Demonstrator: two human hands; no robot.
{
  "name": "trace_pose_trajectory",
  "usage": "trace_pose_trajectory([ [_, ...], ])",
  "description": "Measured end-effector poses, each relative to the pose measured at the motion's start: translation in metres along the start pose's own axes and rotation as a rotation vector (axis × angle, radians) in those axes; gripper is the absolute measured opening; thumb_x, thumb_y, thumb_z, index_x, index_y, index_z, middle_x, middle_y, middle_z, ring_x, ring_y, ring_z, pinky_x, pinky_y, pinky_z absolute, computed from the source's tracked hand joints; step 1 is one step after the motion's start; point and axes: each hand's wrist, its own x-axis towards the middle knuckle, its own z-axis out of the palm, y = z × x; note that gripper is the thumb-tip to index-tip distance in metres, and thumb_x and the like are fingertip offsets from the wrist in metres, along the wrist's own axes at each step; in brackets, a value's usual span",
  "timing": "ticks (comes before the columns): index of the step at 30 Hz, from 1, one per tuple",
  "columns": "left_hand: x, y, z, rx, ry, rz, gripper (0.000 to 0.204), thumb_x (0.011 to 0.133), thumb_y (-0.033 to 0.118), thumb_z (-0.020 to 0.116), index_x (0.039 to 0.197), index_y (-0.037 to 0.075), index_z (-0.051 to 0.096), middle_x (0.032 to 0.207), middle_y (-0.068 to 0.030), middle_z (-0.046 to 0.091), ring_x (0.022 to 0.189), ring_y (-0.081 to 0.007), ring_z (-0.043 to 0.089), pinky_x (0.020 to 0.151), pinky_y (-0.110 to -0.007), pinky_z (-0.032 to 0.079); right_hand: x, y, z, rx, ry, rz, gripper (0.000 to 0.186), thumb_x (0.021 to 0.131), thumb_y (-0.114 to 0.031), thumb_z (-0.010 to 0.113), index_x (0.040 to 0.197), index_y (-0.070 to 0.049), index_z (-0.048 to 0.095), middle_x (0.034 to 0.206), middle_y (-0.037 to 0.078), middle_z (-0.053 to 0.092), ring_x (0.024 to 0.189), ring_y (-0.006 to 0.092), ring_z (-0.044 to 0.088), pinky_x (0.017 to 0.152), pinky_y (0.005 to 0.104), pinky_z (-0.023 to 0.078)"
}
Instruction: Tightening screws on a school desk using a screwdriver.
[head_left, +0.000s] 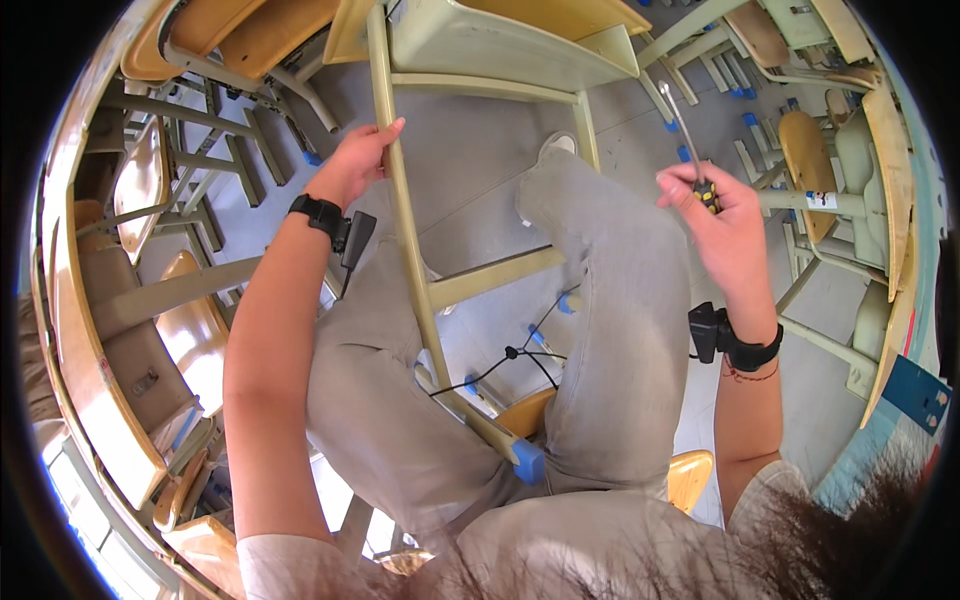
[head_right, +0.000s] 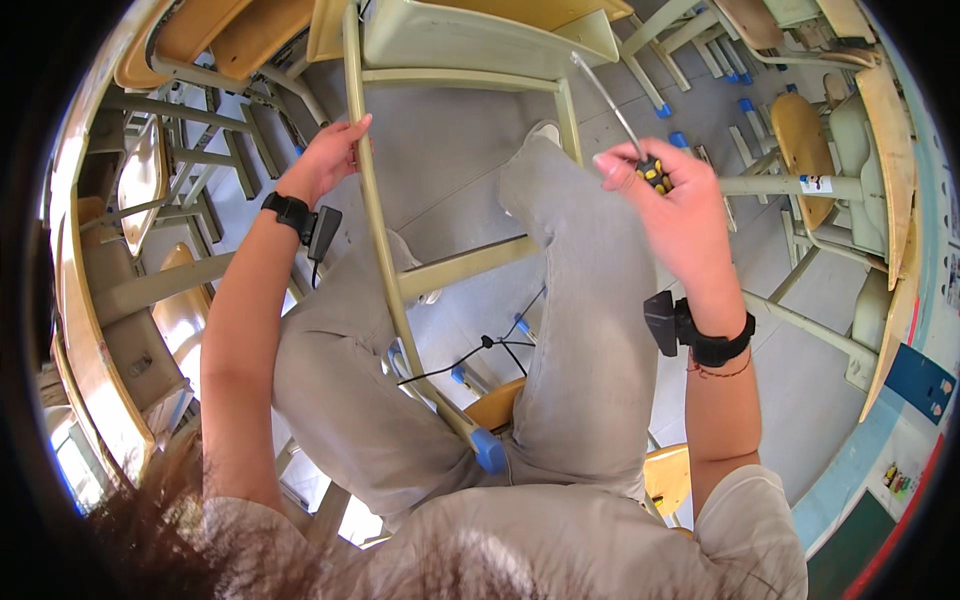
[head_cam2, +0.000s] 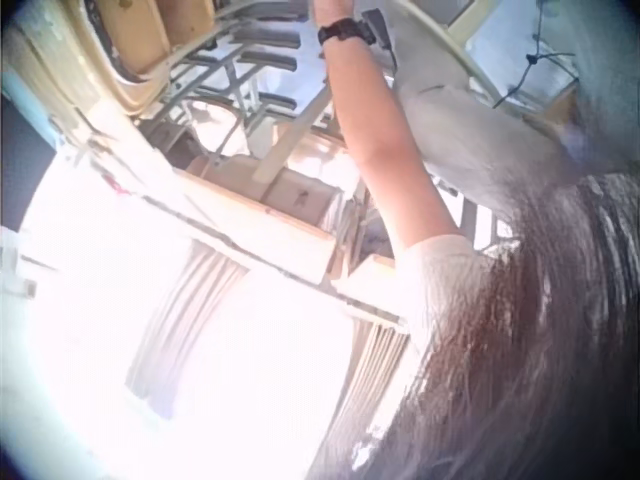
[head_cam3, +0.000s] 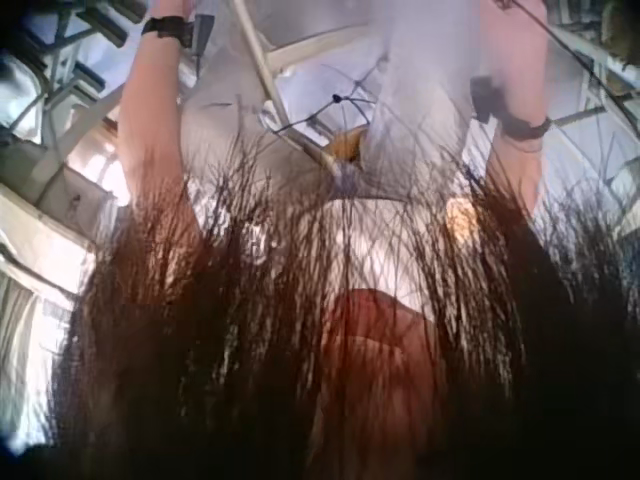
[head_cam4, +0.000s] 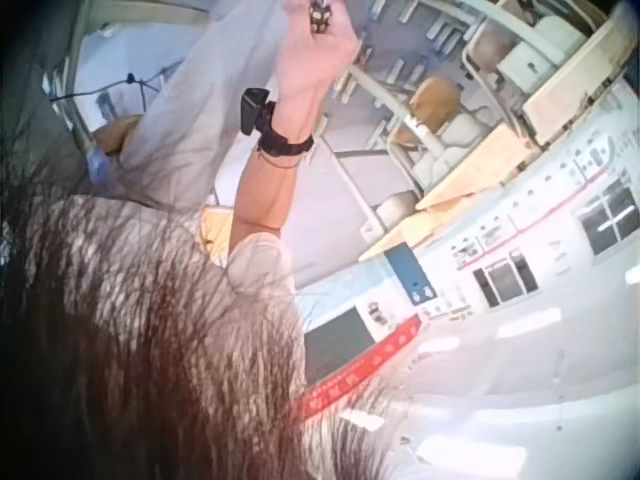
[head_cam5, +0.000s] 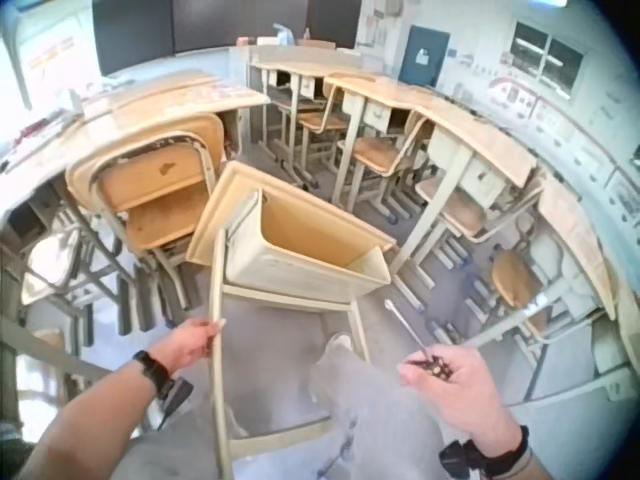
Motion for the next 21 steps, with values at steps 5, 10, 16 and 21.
trace_pose_trajectory([
  [5,-0.009,0.008,0.001,0.012,0.04,0.024,0.041,0.093,0.041,0.07,0.105,0.004,0.058,0.089,-0.0025,0.059,0.08,-0.0168,0.056,0.078,-0.038,0.05,-0.002,-0.01,0.0,0.038,-0.011,-0.016,0.023,0.091,-0.023,0.073,0.094,0.0,0.071,0.074,-0.001,0.064,0.071,0.0049,0.052,0.065,0.0213,0.041],
  [10,-0.018,0.016,0.001,0.082,0.095,0.04,0.049,0.092,0.044,0.07,0.112,0.0,0.059,0.092,-0.0051,0.06,0.084,-0.0188,0.057,0.081,-0.04,0.049,-0.01,-0.03,-0.004,-0.006,-0.015,0.064,0.023,0.091,-0.023,0.072,0.094,0.0,0.071,0.074,-0.001,0.064,0.069,0.0045,0.051,0.065,0.0211,0.041],
  [16,-0.033,0.035,0.013,0.067,0.128,0.074,0.047,0.091,0.041,0.072,0.107,-0.001,0.06,0.092,-0.0063,0.06,0.082,-0.0191,0.057,0.075,-0.039,0.05,-0.022,-0.034,0.004,0.065,-0.068,0.051,0.019,0.091,-0.019,0.073,0.092,0.0,0.07,0.077,-0.002,0.064,0.071,0.0046,0.053,0.065,0.0221,0.043],
  [21,-0.039,0.037,0.019,0.053,0.14,0.092,0.047,0.09,0.039,0.074,0.106,-0.003,0.061,0.091,-0.0079,0.061,0.079,-0.0197,0.058,0.07,-0.039,0.051,-0.072,-0.062,0.025,-0.029,-0.402,-0.001,0.018,0.087,-0.018,0.076,0.09,-0.002,0.068,0.075,0.003,0.066,0.069,0.0082,0.056,0.065,0.0242,0.046],
])
